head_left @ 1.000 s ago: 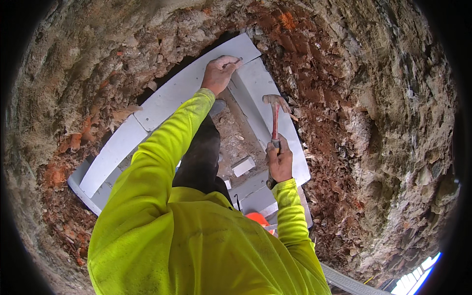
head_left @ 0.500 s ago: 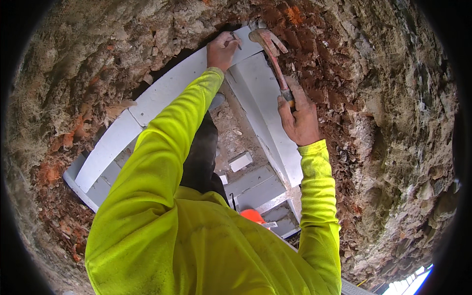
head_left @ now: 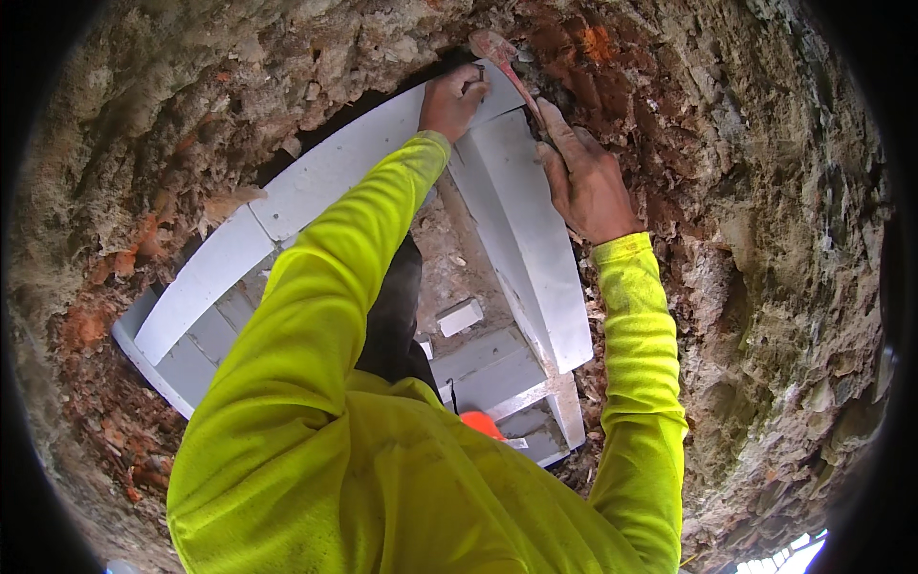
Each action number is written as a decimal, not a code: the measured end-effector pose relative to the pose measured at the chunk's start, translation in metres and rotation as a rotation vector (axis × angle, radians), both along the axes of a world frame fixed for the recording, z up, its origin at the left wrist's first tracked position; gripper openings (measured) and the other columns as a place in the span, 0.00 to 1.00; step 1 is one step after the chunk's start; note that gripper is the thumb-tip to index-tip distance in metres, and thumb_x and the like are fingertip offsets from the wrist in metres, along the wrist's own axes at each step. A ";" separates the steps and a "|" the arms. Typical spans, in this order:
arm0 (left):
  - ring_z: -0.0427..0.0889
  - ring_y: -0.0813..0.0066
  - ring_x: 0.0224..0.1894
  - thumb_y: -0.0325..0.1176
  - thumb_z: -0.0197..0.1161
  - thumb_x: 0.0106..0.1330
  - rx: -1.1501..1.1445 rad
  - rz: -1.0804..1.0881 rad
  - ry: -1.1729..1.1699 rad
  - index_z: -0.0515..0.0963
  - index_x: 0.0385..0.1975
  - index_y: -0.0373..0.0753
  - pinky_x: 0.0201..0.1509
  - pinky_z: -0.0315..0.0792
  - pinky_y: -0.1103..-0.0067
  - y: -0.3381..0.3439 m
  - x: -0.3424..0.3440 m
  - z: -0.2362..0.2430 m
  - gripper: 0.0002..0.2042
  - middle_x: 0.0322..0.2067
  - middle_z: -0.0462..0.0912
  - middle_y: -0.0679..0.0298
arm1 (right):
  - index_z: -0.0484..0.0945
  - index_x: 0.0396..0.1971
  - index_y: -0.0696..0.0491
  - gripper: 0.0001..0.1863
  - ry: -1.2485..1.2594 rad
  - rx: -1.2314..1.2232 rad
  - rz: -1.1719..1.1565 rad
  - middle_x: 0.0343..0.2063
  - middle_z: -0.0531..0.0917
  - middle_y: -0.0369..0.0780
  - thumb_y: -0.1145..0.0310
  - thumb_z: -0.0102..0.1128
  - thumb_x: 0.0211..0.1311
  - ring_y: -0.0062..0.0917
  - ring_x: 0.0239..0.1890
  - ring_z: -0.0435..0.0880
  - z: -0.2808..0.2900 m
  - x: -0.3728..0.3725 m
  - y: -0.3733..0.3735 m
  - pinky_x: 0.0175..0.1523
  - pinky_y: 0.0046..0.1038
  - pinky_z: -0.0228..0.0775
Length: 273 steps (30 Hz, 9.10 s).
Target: The person scoops mortar from a bucket with a trowel and spreads it onto a foundation trench. They place white concrete blocks onto the mortar, tap them into position with a hammer, and repeat the process to build a low wall. The person also retrieves additional blocks from a nearby stack and places them into the trench.
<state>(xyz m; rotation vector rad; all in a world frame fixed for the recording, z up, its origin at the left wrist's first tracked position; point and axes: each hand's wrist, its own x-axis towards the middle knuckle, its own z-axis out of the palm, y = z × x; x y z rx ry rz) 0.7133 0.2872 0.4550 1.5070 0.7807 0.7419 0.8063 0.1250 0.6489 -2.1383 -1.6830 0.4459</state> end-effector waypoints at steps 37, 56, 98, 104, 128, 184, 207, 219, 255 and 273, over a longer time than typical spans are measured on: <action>0.75 0.86 0.27 0.24 0.67 0.58 -0.073 0.045 0.077 0.81 0.29 0.34 0.34 0.71 0.83 -0.005 -0.001 -0.005 0.02 0.25 0.83 0.69 | 0.67 0.63 0.58 0.25 -0.039 -0.072 -0.014 0.33 0.81 0.58 0.70 0.53 0.66 0.55 0.34 0.81 -0.001 -0.014 0.017 0.41 0.49 0.74; 0.47 0.46 0.74 0.58 0.73 0.48 0.513 0.094 0.815 0.55 0.69 0.29 0.76 0.33 0.52 -0.040 -0.044 0.025 0.54 0.69 0.56 0.49 | 0.65 0.64 0.58 0.26 -0.052 -0.097 -0.020 0.34 0.80 0.58 0.71 0.53 0.66 0.55 0.34 0.81 -0.005 -0.011 0.018 0.42 0.48 0.74; 0.48 0.44 0.73 0.63 0.70 0.49 0.563 -0.013 0.935 0.49 0.71 0.27 0.75 0.29 0.49 -0.038 -0.043 0.022 0.58 0.70 0.55 0.44 | 0.68 0.63 0.54 0.25 -0.017 -0.187 -0.078 0.35 0.81 0.59 0.68 0.51 0.66 0.55 0.37 0.81 -0.045 -0.009 -0.009 0.46 0.49 0.73; 0.47 0.43 0.74 0.63 0.70 0.49 0.553 -0.027 0.970 0.50 0.70 0.26 0.75 0.29 0.49 -0.038 -0.043 0.023 0.58 0.70 0.54 0.44 | 0.65 0.66 0.51 0.27 0.061 -0.012 -0.162 0.39 0.81 0.59 0.67 0.52 0.67 0.55 0.40 0.81 -0.066 -0.013 -0.026 0.48 0.48 0.74; 0.45 0.39 0.74 0.75 0.58 0.52 0.802 -0.091 1.244 0.44 0.72 0.28 0.74 0.35 0.46 -0.029 -0.035 -0.017 0.61 0.73 0.46 0.43 | 0.72 0.63 0.32 0.27 0.017 -0.172 -0.732 0.54 0.76 0.48 0.63 0.57 0.63 0.48 0.58 0.74 -0.104 -0.106 -0.213 0.67 0.47 0.61; 0.33 0.42 0.76 0.53 0.50 0.70 1.453 -1.339 0.138 0.45 0.72 0.29 0.75 0.29 0.50 -0.861 -0.105 -0.167 0.41 0.73 0.40 0.39 | 0.76 0.53 0.64 0.24 1.514 1.247 -3.003 0.42 0.85 0.46 0.57 0.48 0.74 0.26 0.46 0.81 -0.212 -0.553 -0.235 0.54 0.28 0.71; 0.31 0.44 0.76 0.53 0.52 0.70 1.354 -1.610 0.042 0.41 0.72 0.28 0.76 0.27 0.52 -0.903 -0.111 -0.175 0.43 0.74 0.34 0.41 | 0.75 0.54 0.66 0.28 1.693 1.218 -3.134 0.40 0.84 0.45 0.53 0.47 0.74 0.25 0.45 0.80 -0.221 -0.557 -0.236 0.55 0.27 0.70; 0.31 0.42 0.76 0.51 0.51 0.71 1.279 -1.745 0.033 0.44 0.73 0.33 0.75 0.24 0.51 -0.928 -0.110 -0.177 0.40 0.74 0.36 0.40 | 0.76 0.55 0.63 0.28 1.676 1.367 -3.109 0.33 0.83 0.40 0.52 0.47 0.74 0.21 0.37 0.79 -0.212 -0.552 -0.252 0.44 0.25 0.72; 0.39 0.47 0.77 0.51 0.58 0.65 1.497 -2.194 -0.275 0.55 0.71 0.35 0.75 0.35 0.47 -0.719 -0.134 -0.159 0.39 0.74 0.43 0.45 | 0.71 0.61 0.60 0.30 1.614 1.359 -2.863 0.38 0.83 0.41 0.50 0.49 0.74 0.22 0.36 0.81 -0.186 -0.590 -0.311 0.40 0.25 0.77; 0.39 0.40 0.75 0.50 0.59 0.65 1.612 -1.684 0.211 0.47 0.73 0.34 0.73 0.31 0.44 -0.716 -0.100 -0.173 0.43 0.73 0.39 0.39 | 0.71 0.62 0.59 0.30 1.634 1.225 -2.913 0.38 0.82 0.40 0.49 0.50 0.73 0.22 0.35 0.82 -0.169 -0.637 -0.294 0.39 0.24 0.76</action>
